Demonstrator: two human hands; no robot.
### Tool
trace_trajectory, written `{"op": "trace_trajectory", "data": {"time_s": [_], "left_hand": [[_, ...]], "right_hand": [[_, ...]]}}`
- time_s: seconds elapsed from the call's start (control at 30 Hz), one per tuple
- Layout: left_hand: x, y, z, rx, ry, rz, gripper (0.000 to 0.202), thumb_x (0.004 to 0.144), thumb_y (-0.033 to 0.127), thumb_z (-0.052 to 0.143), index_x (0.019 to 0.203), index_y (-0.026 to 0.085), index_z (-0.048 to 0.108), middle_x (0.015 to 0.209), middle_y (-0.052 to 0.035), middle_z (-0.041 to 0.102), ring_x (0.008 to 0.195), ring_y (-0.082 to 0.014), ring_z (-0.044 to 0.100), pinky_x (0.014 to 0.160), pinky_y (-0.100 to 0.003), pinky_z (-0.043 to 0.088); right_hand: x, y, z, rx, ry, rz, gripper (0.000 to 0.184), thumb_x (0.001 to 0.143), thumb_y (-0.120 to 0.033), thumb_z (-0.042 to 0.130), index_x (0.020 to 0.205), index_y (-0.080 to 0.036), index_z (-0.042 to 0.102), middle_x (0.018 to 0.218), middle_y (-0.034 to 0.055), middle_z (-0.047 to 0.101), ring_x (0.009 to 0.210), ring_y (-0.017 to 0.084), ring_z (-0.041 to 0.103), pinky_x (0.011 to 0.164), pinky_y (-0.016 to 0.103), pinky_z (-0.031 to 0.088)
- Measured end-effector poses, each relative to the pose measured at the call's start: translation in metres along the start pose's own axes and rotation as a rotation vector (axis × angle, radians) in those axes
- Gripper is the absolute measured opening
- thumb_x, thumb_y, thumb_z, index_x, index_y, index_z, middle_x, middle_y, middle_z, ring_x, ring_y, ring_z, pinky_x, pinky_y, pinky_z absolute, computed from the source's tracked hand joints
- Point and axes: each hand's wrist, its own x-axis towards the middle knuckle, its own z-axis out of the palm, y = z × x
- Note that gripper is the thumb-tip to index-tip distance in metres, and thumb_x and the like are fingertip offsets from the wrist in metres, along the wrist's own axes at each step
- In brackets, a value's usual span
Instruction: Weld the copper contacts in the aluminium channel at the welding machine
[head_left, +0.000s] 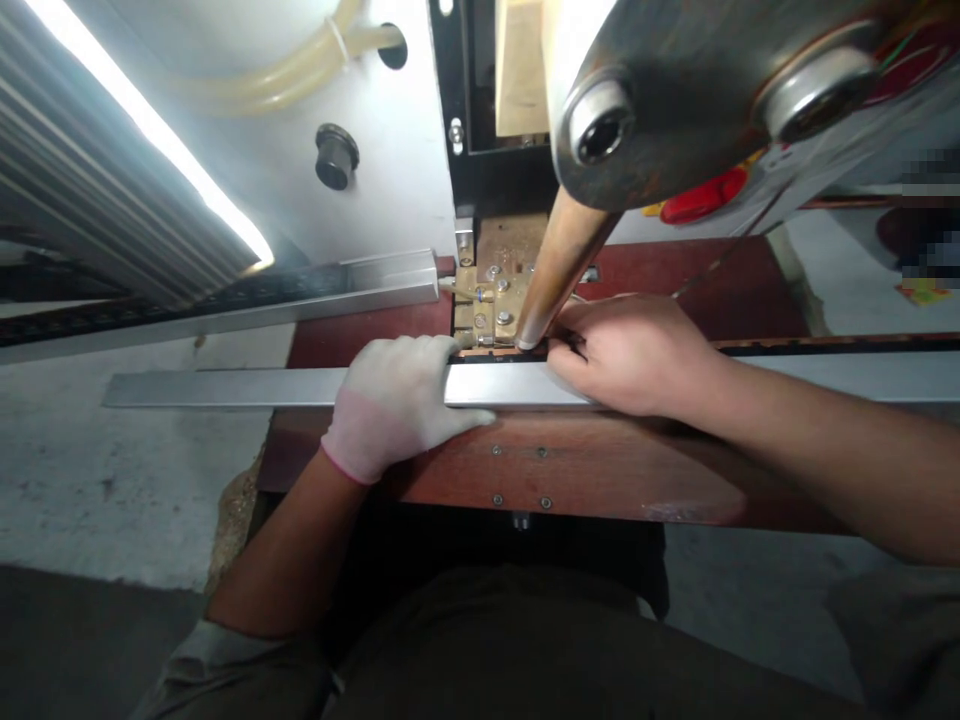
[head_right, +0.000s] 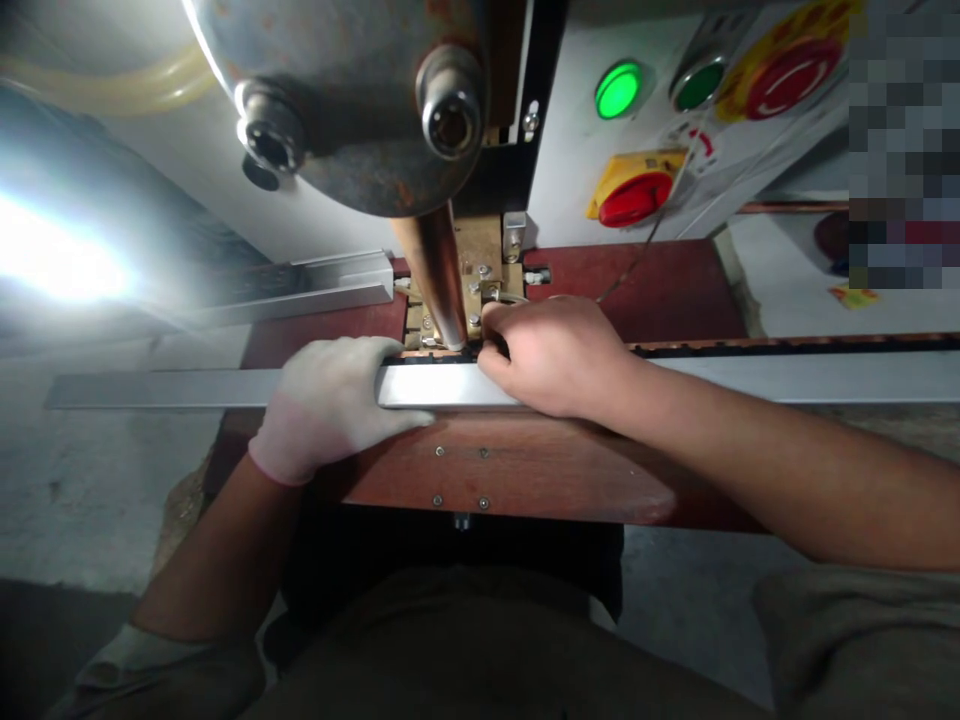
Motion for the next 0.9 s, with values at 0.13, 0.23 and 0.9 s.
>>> {"op": "trace_trajectory", "data": {"time_s": [0.13, 0.23, 0.9], "left_hand": [[0.0003, 0.0006, -0.0014, -0.007, -0.007, -0.003, 0.093, 0.089, 0.105, 0.076, 0.13, 0.022, 0.087, 0.114, -0.0165, 0.092, 0.098, -0.0402, 0.087, 0.08, -0.05, 0.058], [-0.0002, 0.0006, -0.0012, -0.022, -0.004, -0.004, 0.091, 0.089, 0.104, 0.076, 0.129, 0.023, 0.087, 0.113, -0.016, 0.092, 0.097, -0.0393, 0.087, 0.08, -0.05, 0.058], [-0.0006, 0.0042, -0.0011, -0.008, -0.017, -0.024, 0.099, 0.086, 0.107, 0.077, 0.137, 0.023, 0.086, 0.114, -0.0157, 0.091, 0.1, -0.0435, 0.088, 0.082, -0.053, 0.061]], "right_hand": [[-0.0031, 0.001, 0.0004, -0.049, 0.049, -0.029, 0.032, 0.108, -0.038, 0.051, 0.098, -0.026, 0.079, 0.09, 0.0155, 0.085, 0.08, 0.033, 0.071, 0.073, 0.046, 0.034], [-0.0045, 0.0033, 0.0019, -0.007, 0.06, -0.046, 0.03, 0.107, -0.04, 0.053, 0.094, -0.027, 0.076, 0.09, 0.0153, 0.085, 0.08, 0.033, 0.072, 0.073, 0.046, 0.032], [-0.0057, 0.0053, 0.0013, -0.002, 0.033, -0.034, 0.027, 0.109, -0.04, 0.053, 0.094, -0.029, 0.073, 0.09, 0.0142, 0.082, 0.084, 0.036, 0.073, 0.074, 0.048, 0.039]]}}
